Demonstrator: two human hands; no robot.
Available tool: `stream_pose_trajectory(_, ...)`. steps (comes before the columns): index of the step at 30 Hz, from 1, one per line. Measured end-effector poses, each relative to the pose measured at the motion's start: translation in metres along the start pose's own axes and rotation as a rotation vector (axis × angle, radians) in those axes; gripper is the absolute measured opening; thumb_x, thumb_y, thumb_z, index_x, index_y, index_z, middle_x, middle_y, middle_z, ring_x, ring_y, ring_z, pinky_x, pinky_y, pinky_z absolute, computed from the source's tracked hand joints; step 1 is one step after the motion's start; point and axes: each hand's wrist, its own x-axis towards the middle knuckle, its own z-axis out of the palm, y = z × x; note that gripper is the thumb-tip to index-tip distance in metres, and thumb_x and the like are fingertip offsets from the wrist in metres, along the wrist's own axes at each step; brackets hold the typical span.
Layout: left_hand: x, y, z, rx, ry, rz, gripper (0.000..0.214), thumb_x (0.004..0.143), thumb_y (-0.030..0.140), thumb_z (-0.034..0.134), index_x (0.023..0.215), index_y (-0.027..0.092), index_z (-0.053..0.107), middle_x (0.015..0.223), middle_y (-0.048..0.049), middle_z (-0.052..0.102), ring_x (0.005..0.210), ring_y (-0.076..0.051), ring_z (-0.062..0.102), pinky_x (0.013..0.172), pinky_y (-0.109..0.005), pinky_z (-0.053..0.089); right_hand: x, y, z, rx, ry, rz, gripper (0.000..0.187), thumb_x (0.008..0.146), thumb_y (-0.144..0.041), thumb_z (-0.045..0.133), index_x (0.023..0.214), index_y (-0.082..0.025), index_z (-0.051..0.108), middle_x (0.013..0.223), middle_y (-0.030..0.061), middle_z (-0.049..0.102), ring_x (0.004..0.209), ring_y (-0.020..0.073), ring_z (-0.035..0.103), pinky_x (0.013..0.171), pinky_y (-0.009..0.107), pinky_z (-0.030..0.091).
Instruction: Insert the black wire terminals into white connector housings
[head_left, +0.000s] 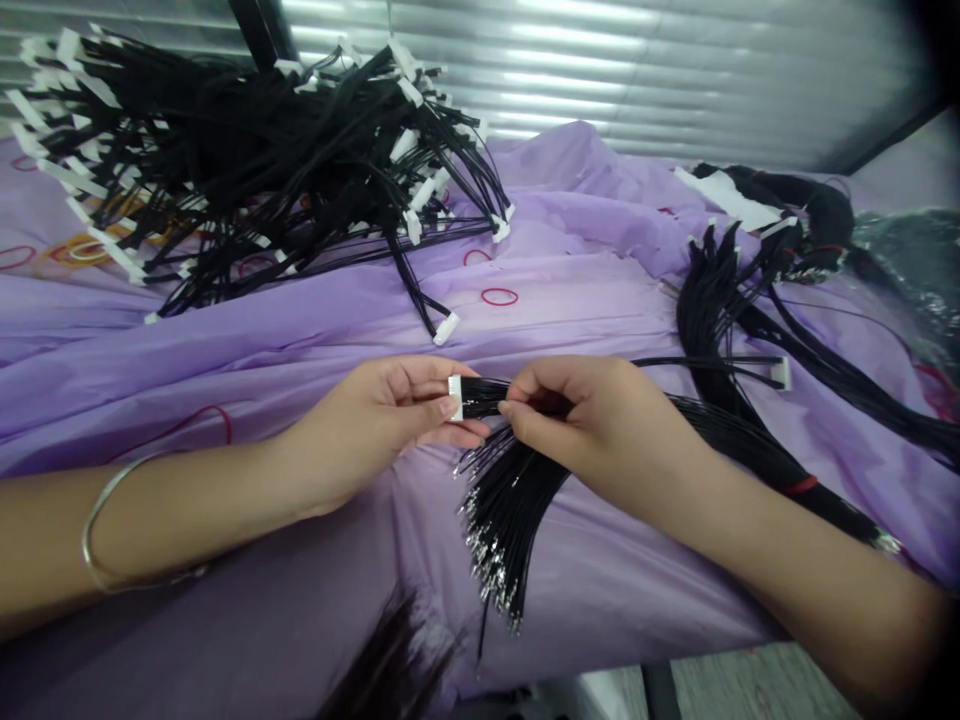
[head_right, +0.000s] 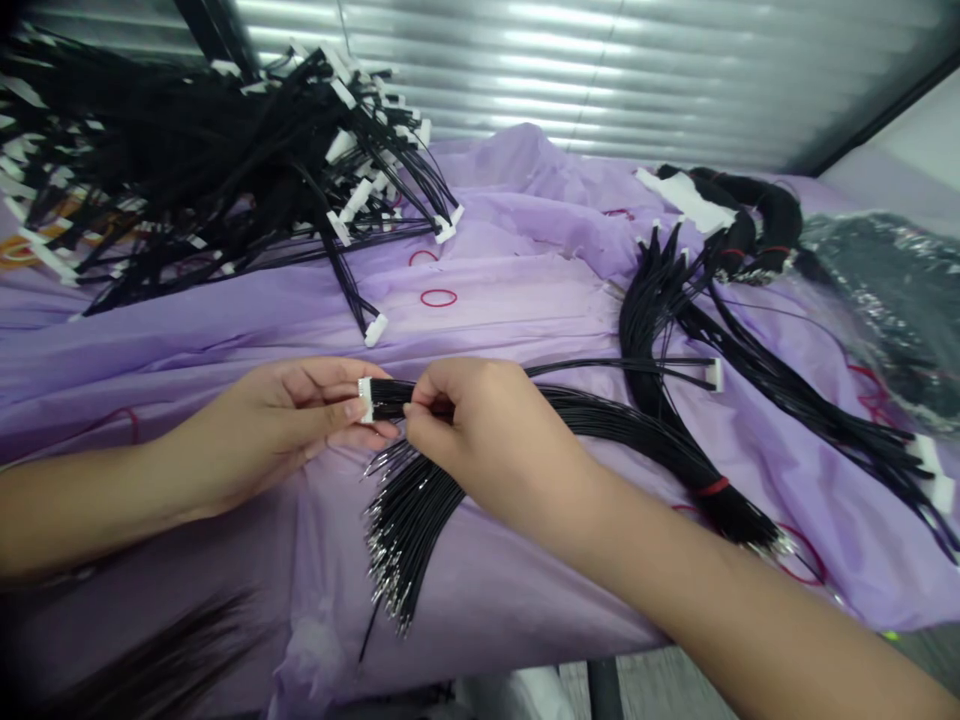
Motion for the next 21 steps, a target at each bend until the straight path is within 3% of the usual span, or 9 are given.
stream_pose_trajectory(14,-0.0013,0.0008,0.0015,0.043,0.004,0.016,0.015,0.078,0.014,0.063,0.093,0.015,0.065,0.084,-0.0037,0.071,0.071,-0.013,0.067,0.072,-0.024,0.054,0.0004,0.0030,0.0001,0.009,-0.090,-0.046,0.015,0.078,-0.017,0.051,0.068,-0.017,0.061,0.055,-0.0049,0.055,0.048,0.0059,0.044,0.048,0.020,0.030)
stream_pose_trajectory(21,-0.0018,0.0002,0.0016,0.053,0.000,0.010,0.014,0.079,0.013,0.061,0.092,0.016,0.065,0.084,-0.0025,0.071,0.070,-0.012,0.067,0.071,-0.023,0.054,0.0030,0.0021,0.0044,-0.041,-0.049,-0.039,0.014,0.078,-0.017,0.051,0.069,-0.016,0.061,0.058,-0.0031,0.057,0.050,0.0070,0.046,0.051,0.021,0.029)
